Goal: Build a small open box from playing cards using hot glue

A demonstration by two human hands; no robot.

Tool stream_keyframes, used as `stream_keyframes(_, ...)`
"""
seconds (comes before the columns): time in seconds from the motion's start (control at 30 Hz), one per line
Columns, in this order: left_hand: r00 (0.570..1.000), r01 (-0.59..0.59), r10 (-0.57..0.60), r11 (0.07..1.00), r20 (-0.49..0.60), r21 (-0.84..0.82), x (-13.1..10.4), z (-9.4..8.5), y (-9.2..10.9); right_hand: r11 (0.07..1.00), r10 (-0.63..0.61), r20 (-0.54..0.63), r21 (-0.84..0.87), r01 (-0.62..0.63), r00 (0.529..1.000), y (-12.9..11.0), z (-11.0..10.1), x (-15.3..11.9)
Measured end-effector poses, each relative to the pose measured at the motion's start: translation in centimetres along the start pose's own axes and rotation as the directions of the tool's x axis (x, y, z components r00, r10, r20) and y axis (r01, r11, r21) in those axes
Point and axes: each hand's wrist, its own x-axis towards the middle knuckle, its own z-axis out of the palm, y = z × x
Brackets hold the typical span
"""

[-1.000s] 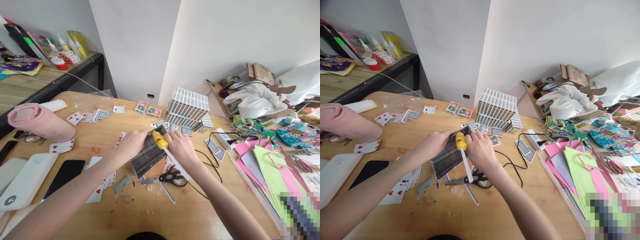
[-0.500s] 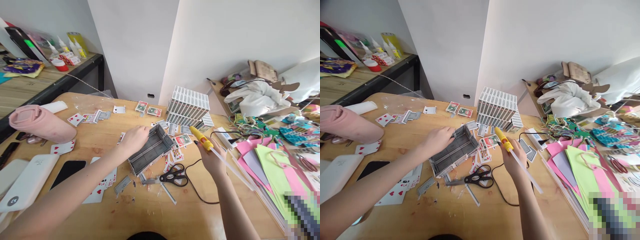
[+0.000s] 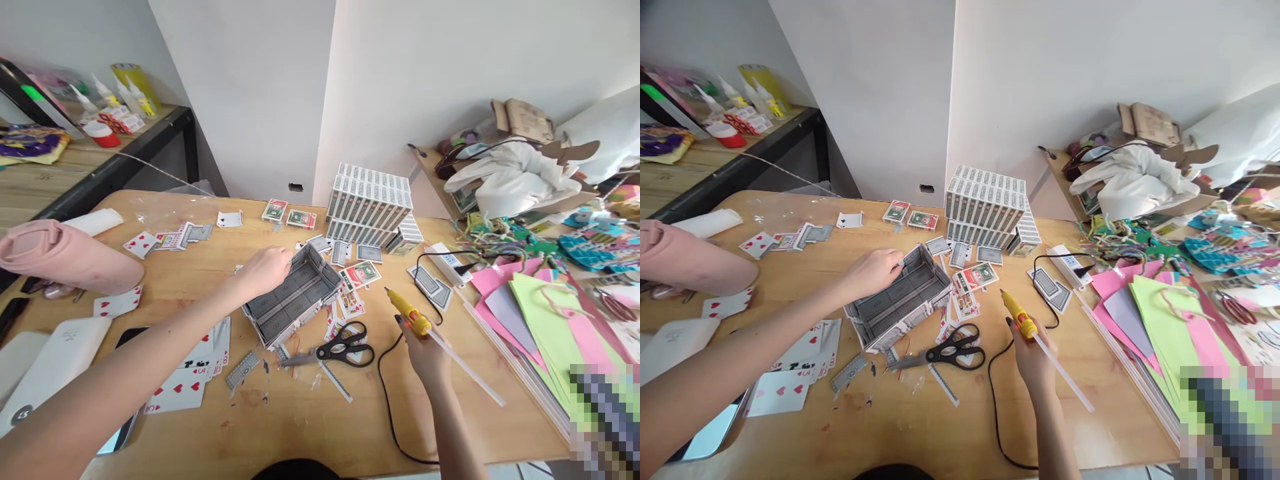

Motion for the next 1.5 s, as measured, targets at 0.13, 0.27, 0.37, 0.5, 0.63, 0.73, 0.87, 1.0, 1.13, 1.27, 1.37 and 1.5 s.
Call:
stream_keyframes(0.13, 1.000, 0.016, -0.016, 1.000, -0.006, 0.024, -0.1, 0.2, 0.0, 0.997, 0.056, 0.044, 0.053, -0.059, 0.997, -0.9, 0.0, -0.3)
stream_keyframes(0.27, 1.000, 0.025, -0.024, 0.998, -0.013, 0.051, -0.3, 0.1, 0.1, 0.987, 0.098, 0.062, 0.119, -0.104, 0.993, -1.7, 0.4, -0.6)
stream_keyframes(0.37, 1.000, 0.029, -0.029, 0.998, -0.010, 0.058, -0.1, -0.1, 0.4, 0.983, 0.114, 0.076, 0.135, -0.124, 0.991, -1.9, 0.7, -0.8)
stream_keyframes(0.5, 0.999, 0.031, -0.032, 0.998, 0.016, 0.046, 0.5, -0.2, 0.6, 0.978, 0.107, 0.066, 0.174, -0.117, 0.992, -1.8, 0.8, -1.0)
stream_keyframes(0.63, 0.998, 0.044, -0.046, 0.999, 0.050, 0.030, 0.9, -0.4, 0.6, 0.967, 0.149, 0.094, 0.192, -0.164, 0.984, -1.8, 0.7, -1.1)
stream_keyframes(0.73, 0.995, 0.065, -0.066, 0.998, 0.071, 0.023, 0.8, -0.9, 0.4, 0.963, 0.172, 0.114, 0.189, -0.191, 0.978, -2.0, 0.6, -1.2)
stream_keyframes(0.87, 0.989, 0.097, -0.099, 0.995, 0.105, 0.030, -0.3, -1.6, -0.3, 0.961, 0.194, 0.127, 0.172, -0.215, 0.973, -2.2, 0.5, -1.2)
stream_keyframes(1.0, 0.976, 0.163, -0.169, 0.985, 0.138, 0.053, -1.6, -1.6, -1.2, 0.953, 0.254, 0.111, 0.139, -0.268, 0.961, -2.3, 0.4, -1.3)
stream_keyframes(1.13, 0.956, 0.256, -0.263, 0.964, 0.134, 0.067, -2.1, -1.2, -1.5, 0.948, 0.272, 0.098, 0.145, -0.284, 0.957, -2.6, 0.4, -1.4)
stream_keyframes(1.27, 0.947, 0.279, -0.284, 0.959, 0.148, 0.050, -2.7, -1.7, -1.7, 0.940, 0.281, 0.097, 0.175, -0.294, 0.955, -3.1, 0.3, -1.4)
stream_keyframes(1.37, 0.939, 0.300, -0.301, 0.953, 0.168, 0.031, -4.0, -2.1, -1.5, 0.936, 0.265, 0.099, 0.213, -0.281, 0.959, -3.2, 0.4, -1.5)
stream_keyframes(1.5, 0.905, 0.388, -0.380, 0.922, 0.189, -0.003, -6.3, -2.2, -0.4, 0.937, 0.256, 0.092, 0.221, -0.270, 0.962, -3.2, 0.6, -1.9)
